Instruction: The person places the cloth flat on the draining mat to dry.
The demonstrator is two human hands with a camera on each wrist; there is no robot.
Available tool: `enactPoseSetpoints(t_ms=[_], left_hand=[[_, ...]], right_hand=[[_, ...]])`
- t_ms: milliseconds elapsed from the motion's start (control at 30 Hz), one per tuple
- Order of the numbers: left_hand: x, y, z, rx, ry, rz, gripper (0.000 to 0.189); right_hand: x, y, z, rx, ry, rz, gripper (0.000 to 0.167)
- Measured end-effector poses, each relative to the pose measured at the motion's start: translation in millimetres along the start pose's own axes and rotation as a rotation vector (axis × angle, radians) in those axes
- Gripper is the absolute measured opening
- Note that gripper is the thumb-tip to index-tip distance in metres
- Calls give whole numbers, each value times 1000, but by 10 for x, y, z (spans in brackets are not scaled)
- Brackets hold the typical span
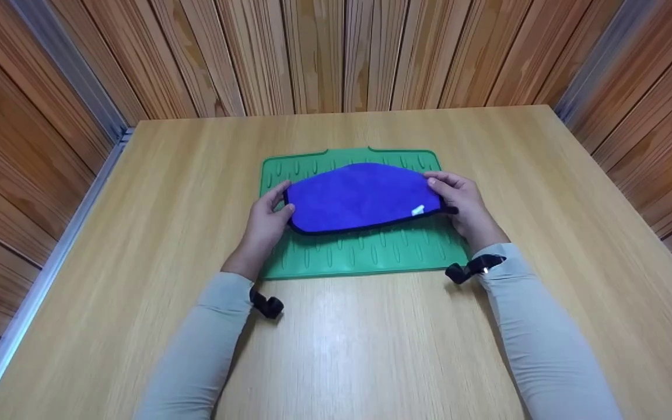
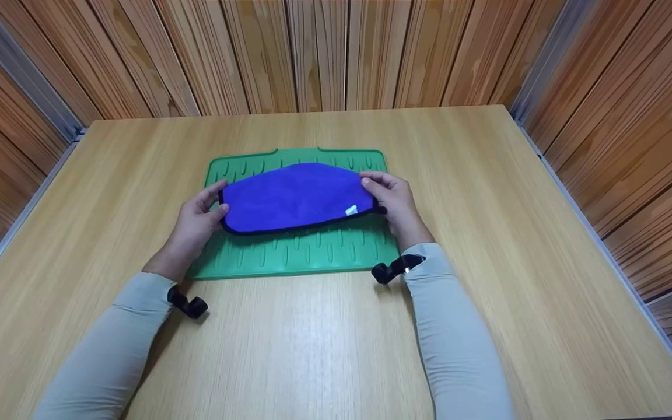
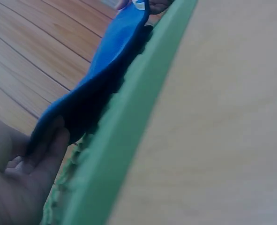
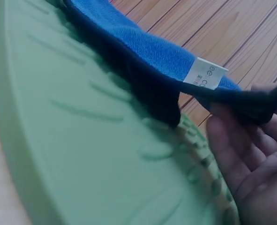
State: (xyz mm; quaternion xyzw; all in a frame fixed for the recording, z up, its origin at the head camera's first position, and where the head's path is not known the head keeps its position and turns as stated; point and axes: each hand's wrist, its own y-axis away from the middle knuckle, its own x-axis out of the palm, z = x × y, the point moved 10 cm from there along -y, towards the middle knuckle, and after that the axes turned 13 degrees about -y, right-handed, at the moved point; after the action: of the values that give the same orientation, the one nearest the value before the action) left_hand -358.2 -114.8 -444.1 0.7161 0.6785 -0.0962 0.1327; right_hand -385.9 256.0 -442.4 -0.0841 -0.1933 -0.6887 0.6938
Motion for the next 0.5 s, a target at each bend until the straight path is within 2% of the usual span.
enactPoseSetpoints(t_ms=[133,233,367,433,500], left_hand=[[-32,24,-110,31,24,22,59],[-66,40,-161,49,70,28,62],[-87,50,-196,75,132,41,66],[-82,48,-204,89,137,52,68],[-71,43,-200,101,116,60,70]], right_hand=[[-21,28,175,-91,-61,-67,14],[-3,46,292,-179,-105,-76,10],[85,52,360,-263,-166,13,29],[142,45,328,-246,-199,84,33],[188,39,260,-187,-228,145,34]])
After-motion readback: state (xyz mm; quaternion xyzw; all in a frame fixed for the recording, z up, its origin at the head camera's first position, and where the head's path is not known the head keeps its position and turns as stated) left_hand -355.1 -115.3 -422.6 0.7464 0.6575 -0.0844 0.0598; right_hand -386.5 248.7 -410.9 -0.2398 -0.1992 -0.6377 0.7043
